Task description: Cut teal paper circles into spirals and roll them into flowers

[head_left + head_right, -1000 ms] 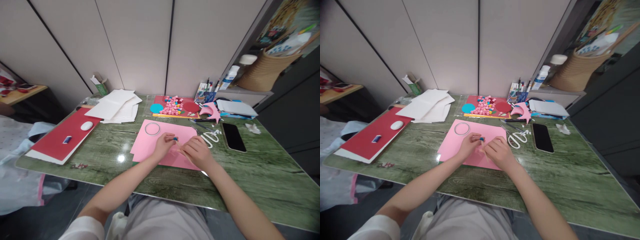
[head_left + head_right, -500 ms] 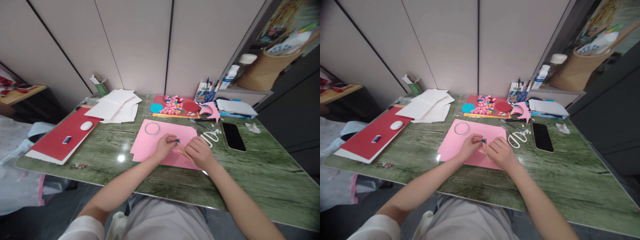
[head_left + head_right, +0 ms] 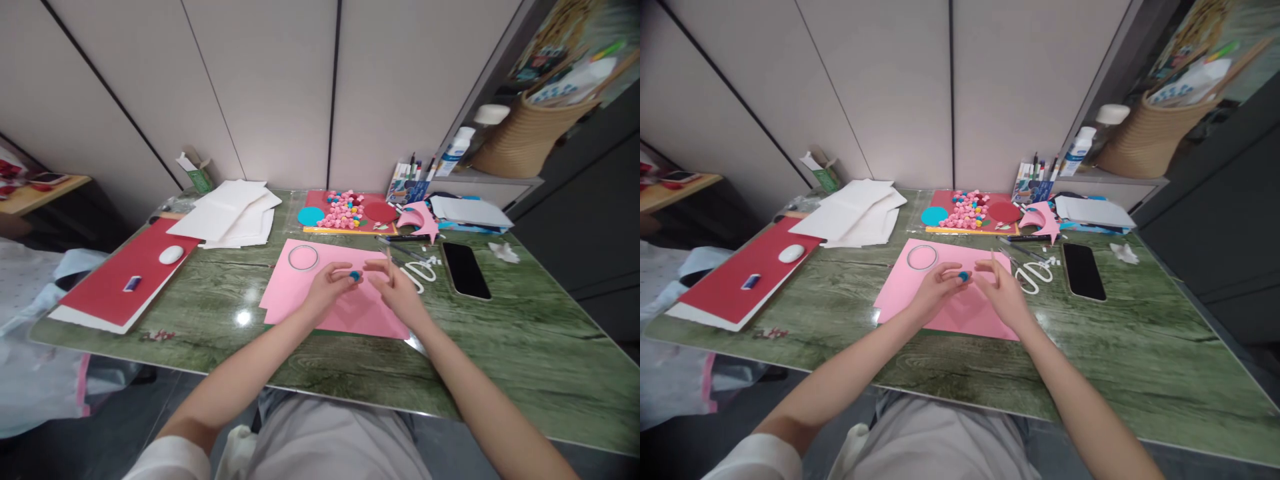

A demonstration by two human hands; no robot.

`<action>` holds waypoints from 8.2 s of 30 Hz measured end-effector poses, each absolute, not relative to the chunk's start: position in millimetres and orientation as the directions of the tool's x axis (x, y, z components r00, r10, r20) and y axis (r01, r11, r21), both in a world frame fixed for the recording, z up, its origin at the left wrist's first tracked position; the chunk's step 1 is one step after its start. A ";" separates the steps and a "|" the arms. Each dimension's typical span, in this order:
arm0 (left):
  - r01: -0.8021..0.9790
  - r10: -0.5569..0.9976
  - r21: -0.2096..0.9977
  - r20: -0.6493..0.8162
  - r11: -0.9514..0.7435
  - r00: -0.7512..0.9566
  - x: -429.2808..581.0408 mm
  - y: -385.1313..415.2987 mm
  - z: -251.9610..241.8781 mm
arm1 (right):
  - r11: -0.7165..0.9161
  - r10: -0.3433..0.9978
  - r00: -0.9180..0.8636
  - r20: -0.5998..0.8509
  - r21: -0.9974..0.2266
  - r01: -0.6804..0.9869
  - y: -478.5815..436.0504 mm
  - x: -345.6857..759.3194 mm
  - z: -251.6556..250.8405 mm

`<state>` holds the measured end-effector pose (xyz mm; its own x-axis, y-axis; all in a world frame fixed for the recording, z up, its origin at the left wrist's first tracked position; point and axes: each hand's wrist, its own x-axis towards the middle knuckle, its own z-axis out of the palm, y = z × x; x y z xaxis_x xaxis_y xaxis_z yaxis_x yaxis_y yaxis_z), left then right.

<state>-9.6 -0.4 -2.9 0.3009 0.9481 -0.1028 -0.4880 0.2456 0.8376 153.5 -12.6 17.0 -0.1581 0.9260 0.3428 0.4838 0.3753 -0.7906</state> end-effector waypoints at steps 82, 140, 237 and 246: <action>-0.646 0.881 0.613 -0.205 0.456 0.427 -0.1 -15.1 9.4 | 0.305 0.952 -0.207 0.226 -0.760 0.574 -12.0 148.8 23.2; -0.483 0.892 0.751 -0.391 0.451 0.226 -28.7 36.0 -10.6 | -0.002 0.997 0.068 0.035 -0.873 0.488 8.7 165.0 2.6; -0.438 0.873 0.760 -0.363 0.480 0.325 -6.1 4.3 -0.9 | -0.277 0.941 -0.221 -0.255 -0.958 -0.072 -1.1 146.9 -1.1; -0.486 0.861 0.714 -0.368 0.503 0.351 -7.0 4.5 -2.4 | -0.292 0.939 -0.217 -0.266 -0.952 -0.093 -2.4 145.4 0.1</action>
